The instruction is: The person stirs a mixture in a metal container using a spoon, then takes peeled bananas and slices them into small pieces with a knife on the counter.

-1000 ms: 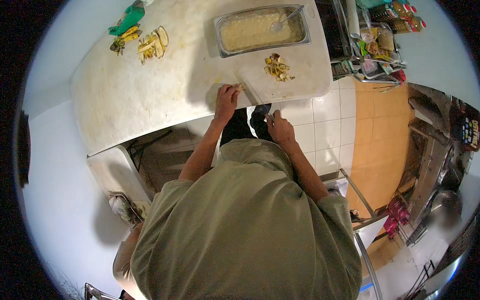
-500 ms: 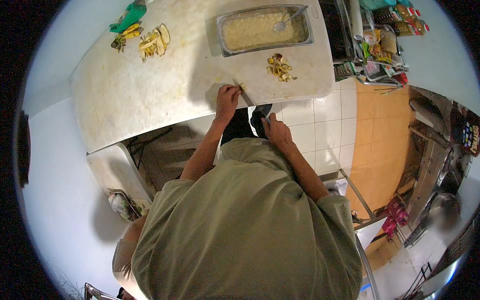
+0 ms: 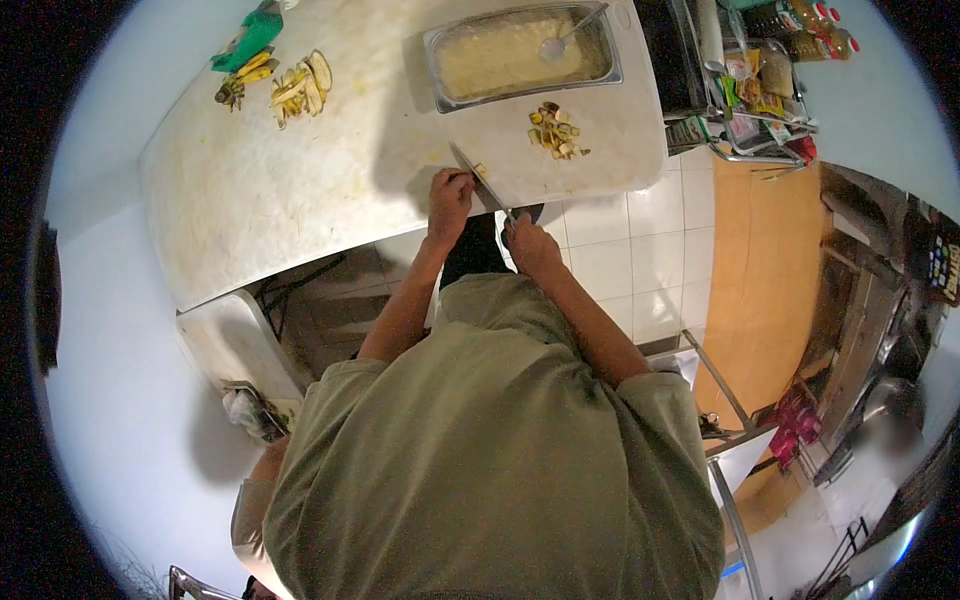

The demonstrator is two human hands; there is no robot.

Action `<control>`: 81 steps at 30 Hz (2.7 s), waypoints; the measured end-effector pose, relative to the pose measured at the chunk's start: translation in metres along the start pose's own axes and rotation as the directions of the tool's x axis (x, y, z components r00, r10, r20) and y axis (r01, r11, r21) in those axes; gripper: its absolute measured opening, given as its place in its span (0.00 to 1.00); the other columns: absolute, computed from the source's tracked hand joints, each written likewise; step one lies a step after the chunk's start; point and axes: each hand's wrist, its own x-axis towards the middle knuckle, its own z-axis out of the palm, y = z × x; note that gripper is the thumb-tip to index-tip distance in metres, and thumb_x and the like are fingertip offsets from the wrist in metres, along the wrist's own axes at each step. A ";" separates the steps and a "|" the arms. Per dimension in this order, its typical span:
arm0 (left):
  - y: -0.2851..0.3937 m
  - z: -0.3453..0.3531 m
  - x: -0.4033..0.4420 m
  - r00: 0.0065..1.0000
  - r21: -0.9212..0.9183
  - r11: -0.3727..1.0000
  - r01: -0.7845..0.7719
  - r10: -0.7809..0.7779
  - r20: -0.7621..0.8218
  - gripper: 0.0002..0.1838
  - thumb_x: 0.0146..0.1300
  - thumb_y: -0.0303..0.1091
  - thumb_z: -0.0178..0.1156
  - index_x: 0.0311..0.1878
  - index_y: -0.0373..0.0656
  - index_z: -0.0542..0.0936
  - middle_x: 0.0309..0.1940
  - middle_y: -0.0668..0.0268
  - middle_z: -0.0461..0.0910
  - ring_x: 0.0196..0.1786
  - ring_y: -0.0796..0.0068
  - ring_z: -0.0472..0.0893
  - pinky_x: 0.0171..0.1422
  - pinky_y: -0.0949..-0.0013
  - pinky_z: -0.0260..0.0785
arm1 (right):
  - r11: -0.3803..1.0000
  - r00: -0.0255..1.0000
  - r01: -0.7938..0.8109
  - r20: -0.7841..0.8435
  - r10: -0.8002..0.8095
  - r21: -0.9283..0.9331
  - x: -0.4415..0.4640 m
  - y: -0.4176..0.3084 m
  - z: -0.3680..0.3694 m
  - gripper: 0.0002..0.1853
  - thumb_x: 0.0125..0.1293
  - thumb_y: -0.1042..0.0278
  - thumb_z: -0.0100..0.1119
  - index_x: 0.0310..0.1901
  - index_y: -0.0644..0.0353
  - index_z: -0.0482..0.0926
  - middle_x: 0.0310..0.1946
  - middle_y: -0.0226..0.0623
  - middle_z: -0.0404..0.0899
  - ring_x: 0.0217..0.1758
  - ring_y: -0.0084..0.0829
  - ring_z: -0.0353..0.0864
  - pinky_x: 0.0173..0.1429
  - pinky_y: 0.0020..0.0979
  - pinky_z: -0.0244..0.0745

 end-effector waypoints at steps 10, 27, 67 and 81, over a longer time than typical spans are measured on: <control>-0.006 0.003 0.001 0.995 0.069 0.993 -0.097 0.098 -0.007 0.07 0.61 0.23 0.65 0.42 0.38 0.84 0.44 0.56 0.78 0.47 0.56 0.79 0.48 0.60 0.75 | 0.992 0.998 -0.032 -0.056 0.026 -0.121 -0.004 0.015 0.002 0.19 0.75 0.54 0.48 0.44 0.66 0.68 0.25 0.56 0.82 0.32 0.58 0.86 0.32 0.52 0.81; -0.010 0.006 -0.001 0.994 -0.044 0.994 -0.097 0.095 -0.058 0.09 0.64 0.26 0.64 0.47 0.39 0.85 0.44 0.56 0.78 0.47 0.57 0.79 0.50 0.60 0.75 | 0.989 0.958 -0.021 -0.285 -0.021 -0.145 -0.015 0.061 -0.036 0.19 0.76 0.53 0.50 0.39 0.65 0.67 0.22 0.60 0.79 0.27 0.63 0.82 0.29 0.55 0.77; -0.012 -0.007 -0.002 0.980 0.051 0.979 -0.195 0.196 -0.014 0.03 0.64 0.24 0.64 0.40 0.38 0.82 0.43 0.57 0.78 0.45 0.56 0.80 0.46 0.59 0.75 | 0.972 0.971 -0.028 -0.238 -0.029 -0.233 -0.015 0.063 0.003 0.19 0.78 0.51 0.44 0.42 0.63 0.68 0.20 0.57 0.80 0.26 0.60 0.83 0.29 0.56 0.79; -0.003 -0.012 -0.009 0.998 -0.059 0.998 0.034 -0.037 -0.049 0.05 0.64 0.26 0.64 0.42 0.36 0.83 0.37 0.58 0.78 0.38 0.61 0.80 0.45 0.62 0.74 | 0.988 0.980 0.073 -0.176 -0.097 -0.139 -0.025 0.035 0.005 0.22 0.77 0.47 0.44 0.43 0.62 0.68 0.24 0.60 0.81 0.29 0.61 0.83 0.32 0.58 0.77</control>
